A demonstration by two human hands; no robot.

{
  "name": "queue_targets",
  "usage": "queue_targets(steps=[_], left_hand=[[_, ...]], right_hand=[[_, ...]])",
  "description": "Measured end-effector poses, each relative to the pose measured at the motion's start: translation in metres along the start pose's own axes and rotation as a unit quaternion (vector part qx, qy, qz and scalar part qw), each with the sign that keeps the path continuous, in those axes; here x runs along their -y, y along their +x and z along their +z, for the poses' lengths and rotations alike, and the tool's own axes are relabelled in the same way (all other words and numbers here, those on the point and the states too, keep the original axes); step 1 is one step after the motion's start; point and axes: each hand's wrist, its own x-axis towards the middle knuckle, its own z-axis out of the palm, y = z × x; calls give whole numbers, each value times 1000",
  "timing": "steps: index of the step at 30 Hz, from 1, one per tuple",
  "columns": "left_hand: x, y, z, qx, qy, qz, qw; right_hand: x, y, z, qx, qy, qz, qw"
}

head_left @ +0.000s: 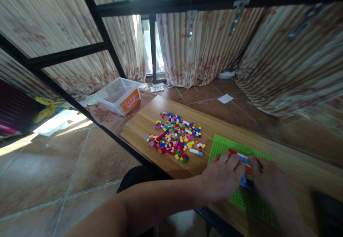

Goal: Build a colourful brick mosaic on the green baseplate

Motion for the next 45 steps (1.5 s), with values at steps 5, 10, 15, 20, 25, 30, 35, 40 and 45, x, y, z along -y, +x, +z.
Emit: queue_targets(steps=[5,10,15,20,25,30,35,40,45], left_hand=[[3,1,0,-1,-23,1,1000],[8,3,3,6,-30,1,1000],[23,6,-3,17,-38,26,999],[28,4,-9,25,-30,32,999],[27,5,-13,31,-31,44,998],[53,14,-38,113,-99,53,987],[96,16,-58,171,-48,-67,982],[105,16,-52,177,-26,-93,980],[93,18,-49,177,1,-117,977]], right_hand=[[3,0,-1,-7,15,9,1000],[9,2,-2,-11,12,-5,1000],[17,0,-3,-23,22,-30,999],[23,0,-3,-11,29,-10,999],[22,1,-5,-8,42,-9,999],[23,1,-9,-32,64,-14,997],[21,4,-14,-78,78,11,994],[20,4,-18,-88,106,17,990],[19,2,-20,-76,125,25,989]])
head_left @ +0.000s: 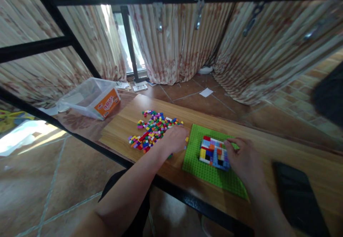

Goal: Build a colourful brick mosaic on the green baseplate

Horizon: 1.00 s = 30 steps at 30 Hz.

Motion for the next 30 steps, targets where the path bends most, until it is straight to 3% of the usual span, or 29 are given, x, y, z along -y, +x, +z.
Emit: queue_targets(steps=[6,13,19,21,24,27,30], left_hand=[[-4,-2,-3,0,-5,-35,999],[-2,-2,-4,6,-10,-94,996],[1,-3,-7,-39,-138,-34,989],[-2,-2,-6,-49,-212,-3,976],[-9,-3,-3,-58,-314,31,947],[-15,-3,0,-70,-414,52,906],[-21,-4,0,-73,-507,49,857]], right_hand=[[-2,2,-5,-26,12,-1,1000],[1,0,-6,-7,36,-3,999],[12,0,-10,-48,101,-18,994],[22,-3,-12,-50,156,-40,986],[39,-10,-12,11,260,-42,965],[52,-15,-5,83,358,-19,930],[58,-17,1,110,422,4,900]])
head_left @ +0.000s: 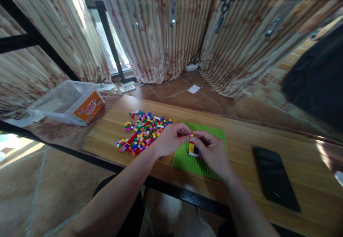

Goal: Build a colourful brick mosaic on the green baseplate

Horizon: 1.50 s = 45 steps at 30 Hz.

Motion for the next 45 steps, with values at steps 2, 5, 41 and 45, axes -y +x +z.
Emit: queue_targets(steps=[2,5,41,45], left_hand=[[0,0,1,1,-60,-15,998],[1,0,2,6,-126,-38,991],[13,-35,-85,40,426,-93,899],[19,-33,-92,21,439,-98,893]], right_hand=[[1,1,2,-2,36,8,999],[4,3,2,-1,75,28,997],[-14,-15,67,62,-442,-222,867],[-14,-15,68,63,-430,-230,871]])
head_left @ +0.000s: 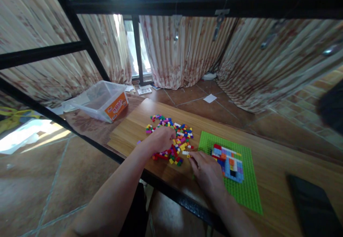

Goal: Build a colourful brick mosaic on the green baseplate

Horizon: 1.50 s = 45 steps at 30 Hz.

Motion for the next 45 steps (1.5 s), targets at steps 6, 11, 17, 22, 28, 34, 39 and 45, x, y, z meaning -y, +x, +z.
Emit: queue_targets(steps=[6,11,17,22,28,34,39,45], left_hand=[[16,9,0,-61,18,-49,997],[29,13,-5,-110,29,-99,989],[40,16,-5,-149,49,-165,974],[39,22,4,-141,71,-142,977],[33,31,12,-126,107,-156,974],[33,32,4,-164,-11,-155,974],[13,26,5,-86,-377,-39,921],[-33,17,25,90,-620,4,780]], right_hand=[[-1,-1,1,-30,54,-30,998],[-1,-3,0,-42,87,-42,994],[-6,-3,-4,-51,99,-43,993],[-7,-2,-6,-54,117,-56,990],[-8,-4,-7,-45,124,-45,990],[-11,-4,-11,-51,154,-23,986],[-2,3,-19,-66,290,125,946],[-1,12,-25,-76,492,251,830]])
